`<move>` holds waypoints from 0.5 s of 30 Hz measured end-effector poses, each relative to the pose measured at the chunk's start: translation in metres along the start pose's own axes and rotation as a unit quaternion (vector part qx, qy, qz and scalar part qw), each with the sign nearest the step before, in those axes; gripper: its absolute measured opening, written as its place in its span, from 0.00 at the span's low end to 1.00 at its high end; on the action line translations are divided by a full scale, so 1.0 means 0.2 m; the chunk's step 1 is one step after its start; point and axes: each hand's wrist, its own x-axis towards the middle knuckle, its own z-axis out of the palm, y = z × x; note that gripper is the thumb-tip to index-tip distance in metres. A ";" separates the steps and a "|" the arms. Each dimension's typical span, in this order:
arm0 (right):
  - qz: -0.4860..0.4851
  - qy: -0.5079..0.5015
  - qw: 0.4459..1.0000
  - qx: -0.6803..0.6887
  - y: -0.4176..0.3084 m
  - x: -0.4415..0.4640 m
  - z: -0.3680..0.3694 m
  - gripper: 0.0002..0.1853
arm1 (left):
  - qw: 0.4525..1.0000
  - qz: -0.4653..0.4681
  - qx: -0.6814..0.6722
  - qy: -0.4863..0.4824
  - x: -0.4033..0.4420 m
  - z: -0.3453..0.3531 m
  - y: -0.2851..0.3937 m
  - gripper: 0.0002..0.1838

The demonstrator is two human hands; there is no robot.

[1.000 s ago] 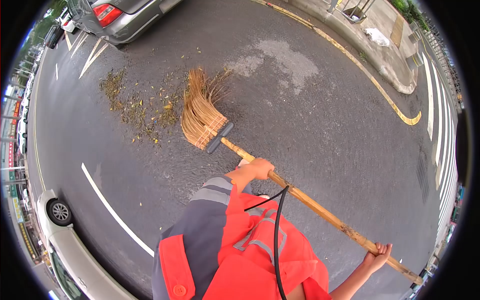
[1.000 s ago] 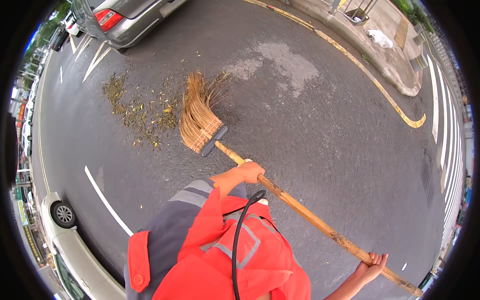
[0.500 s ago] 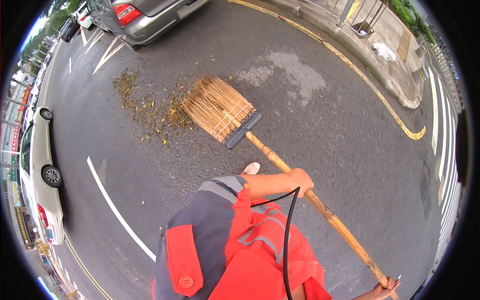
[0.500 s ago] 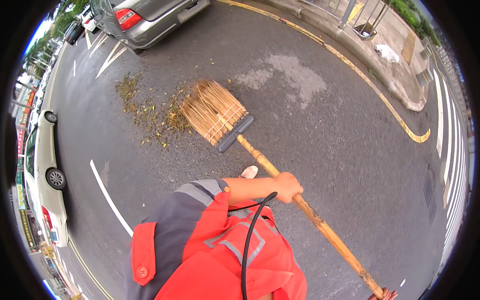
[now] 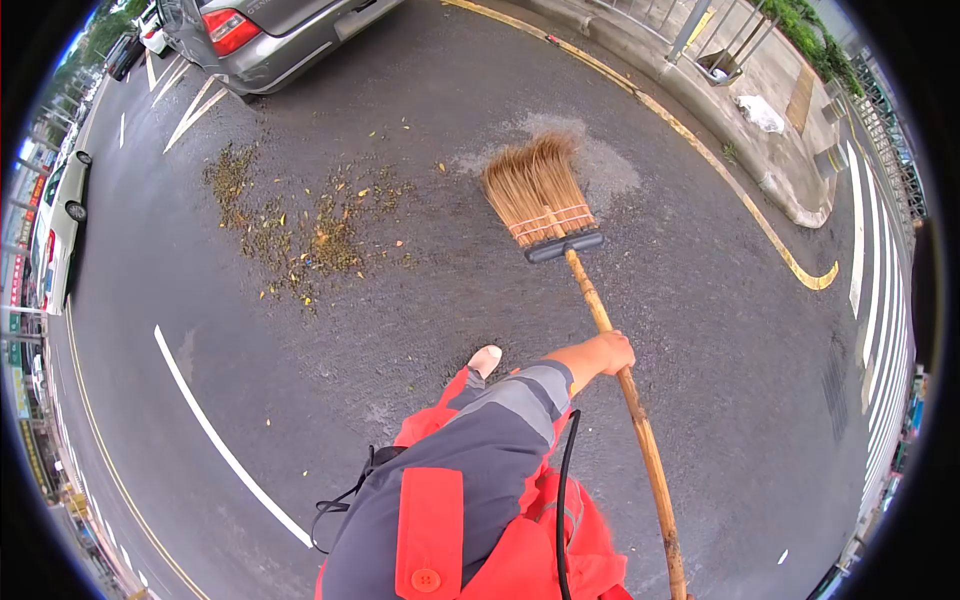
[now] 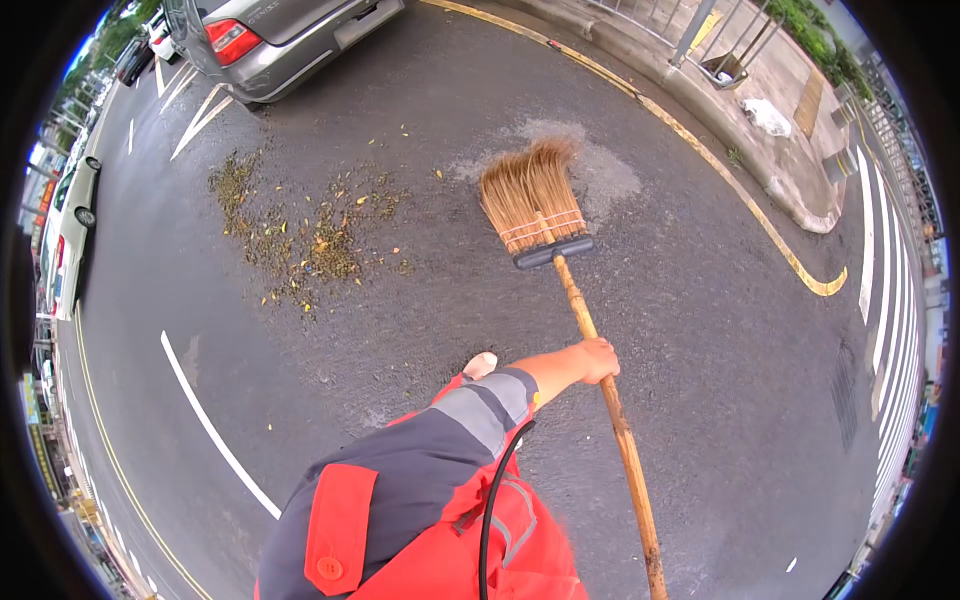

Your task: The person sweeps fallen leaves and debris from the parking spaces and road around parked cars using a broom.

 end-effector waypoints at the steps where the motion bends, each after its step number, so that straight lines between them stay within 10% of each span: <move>1: 0.017 0.000 1.000 0.003 0.03 -0.07 0.11 0.13 | 1.000 -0.019 -0.017 -0.015 -0.06 0.05 -0.09 0.07; 15: 0.195 -0.183 0.962 0.044 0.41 -0.69 1.31 0.13 | 0.949 -0.291 -0.109 0.044 -1.18 0.16 -0.89 0.07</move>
